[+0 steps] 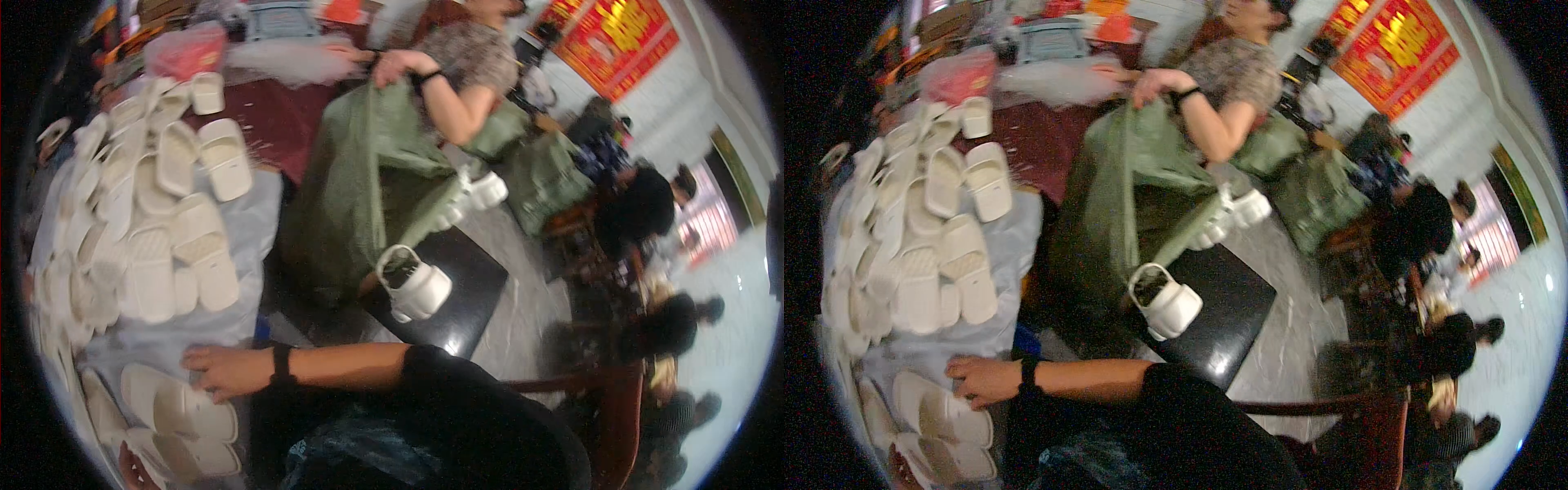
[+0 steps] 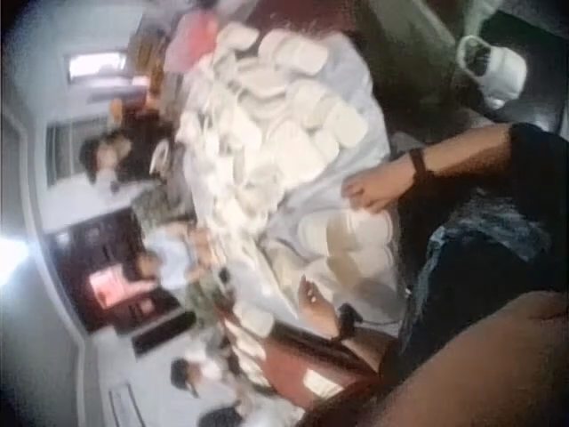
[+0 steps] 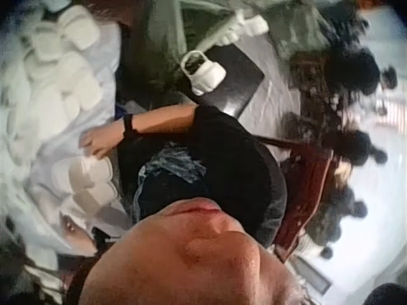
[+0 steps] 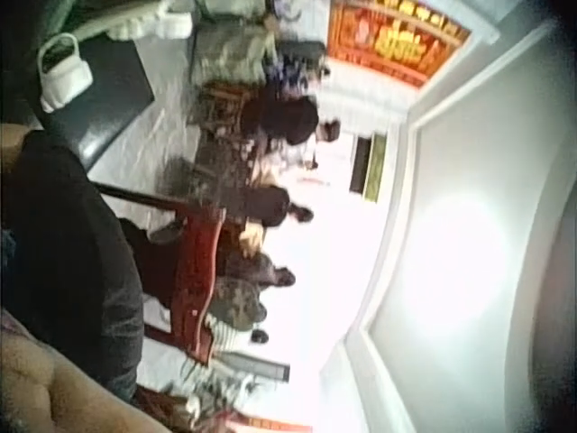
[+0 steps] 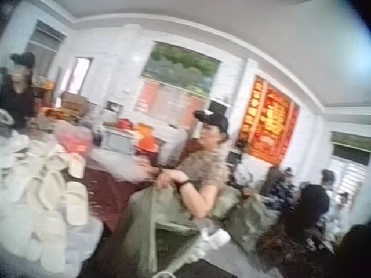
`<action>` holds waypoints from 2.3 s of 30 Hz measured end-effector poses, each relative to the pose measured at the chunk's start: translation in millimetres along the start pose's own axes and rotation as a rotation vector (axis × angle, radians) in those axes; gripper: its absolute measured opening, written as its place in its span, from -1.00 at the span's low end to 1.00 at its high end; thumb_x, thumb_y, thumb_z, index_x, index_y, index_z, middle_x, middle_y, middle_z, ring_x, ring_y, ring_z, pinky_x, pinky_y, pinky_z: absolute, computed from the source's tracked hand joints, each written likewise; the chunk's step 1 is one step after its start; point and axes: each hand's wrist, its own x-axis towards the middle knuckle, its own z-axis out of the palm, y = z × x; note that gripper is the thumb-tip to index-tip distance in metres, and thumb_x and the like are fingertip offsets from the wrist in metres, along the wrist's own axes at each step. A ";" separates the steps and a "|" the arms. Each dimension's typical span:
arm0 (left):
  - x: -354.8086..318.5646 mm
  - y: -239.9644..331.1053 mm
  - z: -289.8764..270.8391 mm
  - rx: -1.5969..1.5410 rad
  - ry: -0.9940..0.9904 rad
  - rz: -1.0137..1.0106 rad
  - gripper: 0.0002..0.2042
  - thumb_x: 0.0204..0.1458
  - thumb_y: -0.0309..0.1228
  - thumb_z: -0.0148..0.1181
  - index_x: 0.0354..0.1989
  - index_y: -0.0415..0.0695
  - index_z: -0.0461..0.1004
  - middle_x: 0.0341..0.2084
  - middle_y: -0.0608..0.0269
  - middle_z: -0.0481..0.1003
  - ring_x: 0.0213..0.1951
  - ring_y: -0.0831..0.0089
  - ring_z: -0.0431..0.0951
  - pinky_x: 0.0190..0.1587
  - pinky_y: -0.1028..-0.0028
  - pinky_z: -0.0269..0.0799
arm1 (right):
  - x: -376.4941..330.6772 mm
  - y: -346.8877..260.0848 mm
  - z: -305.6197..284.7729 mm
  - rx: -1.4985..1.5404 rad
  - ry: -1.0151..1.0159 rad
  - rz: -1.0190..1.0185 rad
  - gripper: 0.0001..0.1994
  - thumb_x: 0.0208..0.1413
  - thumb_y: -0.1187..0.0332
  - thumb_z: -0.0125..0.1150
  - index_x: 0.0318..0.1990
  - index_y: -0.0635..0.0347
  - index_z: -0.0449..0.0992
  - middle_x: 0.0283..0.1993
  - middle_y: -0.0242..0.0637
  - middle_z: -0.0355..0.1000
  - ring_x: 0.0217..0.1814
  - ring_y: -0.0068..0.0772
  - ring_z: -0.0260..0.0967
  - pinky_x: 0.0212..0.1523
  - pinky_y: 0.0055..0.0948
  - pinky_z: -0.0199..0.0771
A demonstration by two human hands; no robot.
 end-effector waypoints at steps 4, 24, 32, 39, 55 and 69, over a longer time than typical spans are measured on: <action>47.3 63.7 -41.6 0.333 -0.262 0.116 -0.70 0.26 -0.42 0.00 0.08 -0.29 0.46 -0.11 -0.08 0.56 -0.13 0.13 0.56 -0.09 0.27 0.45 | 10.4 5.1 6.4 0.040 0.021 -0.111 -0.51 -0.21 0.13 0.45 -0.08 0.14 0.57 0.18 0.15 0.25 0.33 0.23 0.04 0.30 0.00 0.12; 4.8 65.8 -19.1 0.026 -0.087 0.184 -0.46 0.18 -0.29 0.15 0.25 -0.36 0.25 0.18 -0.25 0.32 0.18 -0.07 0.35 0.17 0.13 0.32 | 25.4 -44.2 9.1 -0.149 -0.191 0.022 -0.31 -0.31 -0.09 0.48 0.11 -0.21 0.50 0.31 0.01 0.18 0.47 0.15 -0.12 0.32 0.17 -0.11; 5.6 98.8 14.7 0.197 0.007 0.322 -0.41 0.11 -0.37 0.26 0.31 -0.21 0.24 0.07 -0.26 0.39 0.05 -0.07 0.42 0.07 0.16 0.36 | 30.9 -50.5 3.8 -0.073 -0.232 0.089 -0.31 -0.24 0.02 0.48 0.15 -0.06 0.47 0.32 0.12 0.14 0.51 0.10 -0.16 0.36 0.18 -0.16; 0.8 54.9 21.6 -0.110 0.048 0.066 -0.23 -0.22 -0.55 0.41 0.29 -0.14 0.25 0.14 -0.02 0.30 0.20 -0.07 0.23 0.29 0.11 0.14 | 37.4 -59.0 -2.8 -0.056 -0.289 0.029 -0.26 -0.17 0.19 0.45 0.26 0.02 0.35 0.40 0.13 0.03 0.51 0.14 -0.15 0.40 0.06 -0.13; 6.1 115.6 22.3 0.117 0.189 0.076 -0.27 -0.22 -0.15 0.44 0.22 -0.07 0.38 0.05 -0.03 0.44 0.13 -0.01 0.35 0.19 0.15 0.26 | 48.3 -63.8 -23.4 -0.172 -0.462 0.060 -0.28 -0.10 0.03 0.43 0.28 -0.12 0.34 0.48 0.06 -0.09 0.55 0.08 -0.24 0.38 0.10 -0.08; 14.0 106.2 21.5 0.031 0.200 0.097 -0.27 -0.31 -0.31 0.45 0.19 -0.10 0.41 0.02 -0.05 0.46 0.08 -0.03 0.39 0.18 0.18 0.28 | 11.2 -55.8 -58.3 0.098 0.095 0.199 -0.70 0.02 0.50 0.31 -0.04 0.21 0.54 -0.02 -0.15 0.50 0.04 -0.06 0.41 0.03 -0.26 0.42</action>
